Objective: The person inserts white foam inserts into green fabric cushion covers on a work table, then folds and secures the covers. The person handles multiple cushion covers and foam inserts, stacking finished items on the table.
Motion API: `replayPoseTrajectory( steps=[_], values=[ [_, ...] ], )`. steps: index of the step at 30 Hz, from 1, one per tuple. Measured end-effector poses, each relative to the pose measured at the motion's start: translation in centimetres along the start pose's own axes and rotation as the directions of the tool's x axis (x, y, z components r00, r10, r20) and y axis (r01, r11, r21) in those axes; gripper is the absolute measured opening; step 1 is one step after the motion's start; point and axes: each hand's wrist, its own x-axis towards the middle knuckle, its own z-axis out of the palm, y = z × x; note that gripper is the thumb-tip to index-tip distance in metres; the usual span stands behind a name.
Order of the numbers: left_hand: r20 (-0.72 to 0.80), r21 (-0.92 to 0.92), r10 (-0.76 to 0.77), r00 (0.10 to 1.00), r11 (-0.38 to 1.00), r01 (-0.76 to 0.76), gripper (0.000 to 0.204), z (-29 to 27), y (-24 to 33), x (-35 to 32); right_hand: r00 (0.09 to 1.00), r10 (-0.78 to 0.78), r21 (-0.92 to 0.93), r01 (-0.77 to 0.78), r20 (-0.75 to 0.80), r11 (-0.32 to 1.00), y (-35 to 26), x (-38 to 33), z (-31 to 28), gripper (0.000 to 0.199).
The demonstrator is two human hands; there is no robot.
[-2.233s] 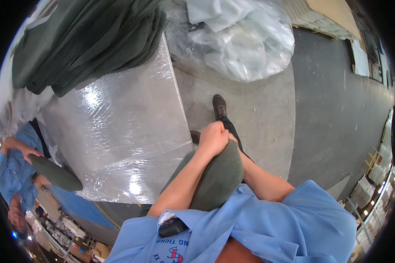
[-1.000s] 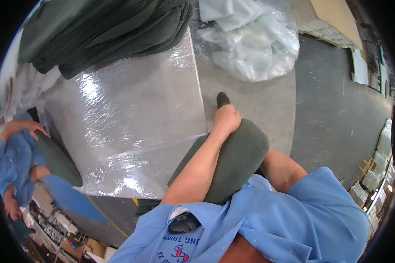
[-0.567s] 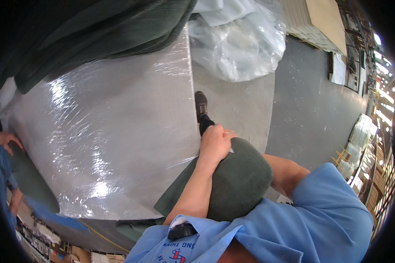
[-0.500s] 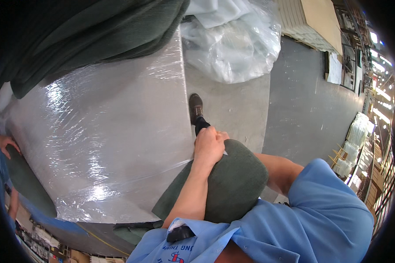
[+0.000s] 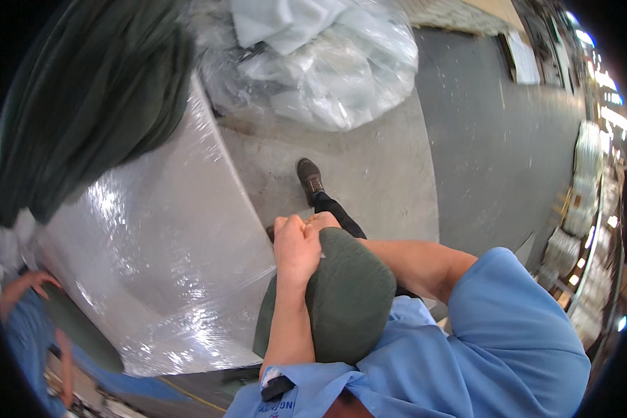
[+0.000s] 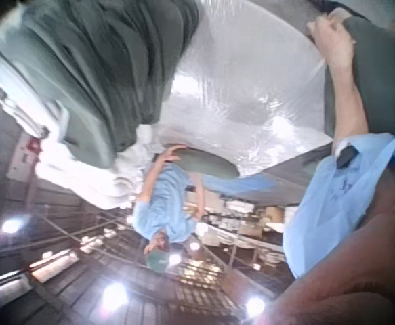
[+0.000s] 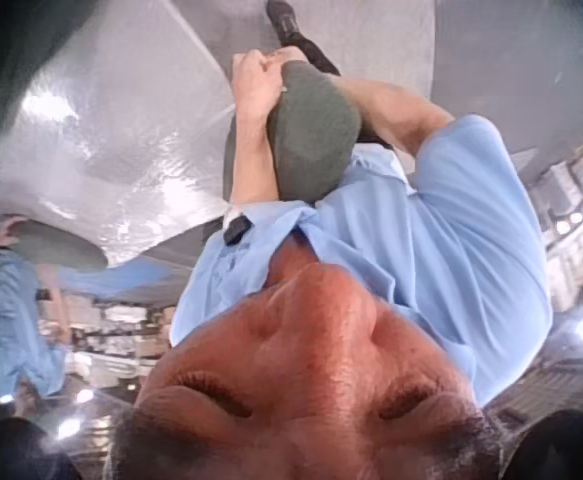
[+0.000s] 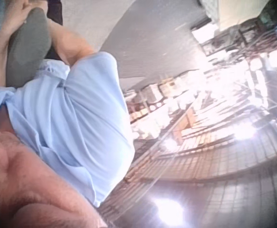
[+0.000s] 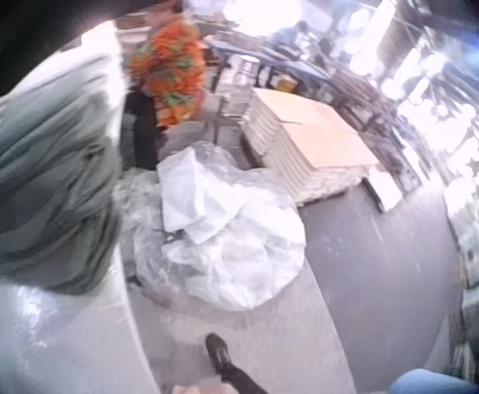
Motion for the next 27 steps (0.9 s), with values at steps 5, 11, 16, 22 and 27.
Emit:
replayPoseTrajectory(
  steps=[5,11,16,22,27],
  values=[
    [0.048,-0.089,-0.054,0.997,0.994,0.058,0.021,-0.8,0.3,0.2,0.981,-0.187,0.136,0.191,-0.047,0.972,-0.9,-2.6,-2.5,0.032],
    [0.058,-0.152,0.013,0.998,0.988,-0.004,0.020,-0.6,-0.2,0.6,0.877,-0.467,0.645,0.424,-0.116,0.636,-0.7,-8.4,-4.0,0.036],
    [0.085,-0.258,-0.075,0.994,0.961,0.095,0.021,-0.3,-0.8,0.9,0.814,-0.576,0.559,0.514,-0.078,0.651,-1.3,-10.2,-1.1,0.040],
    [0.127,-0.278,-0.073,0.989,0.955,0.106,0.024,-0.8,-0.7,1.1,0.830,-0.558,0.388,0.509,0.017,0.768,-1.7,-8.5,-0.2,0.050],
    [-0.014,-0.512,0.041,0.999,0.858,-0.042,0.027,-5.2,0.3,-4.7,0.847,-0.532,0.506,0.451,0.018,0.735,-1.6,-9.4,0.2,0.051]
  ],
)
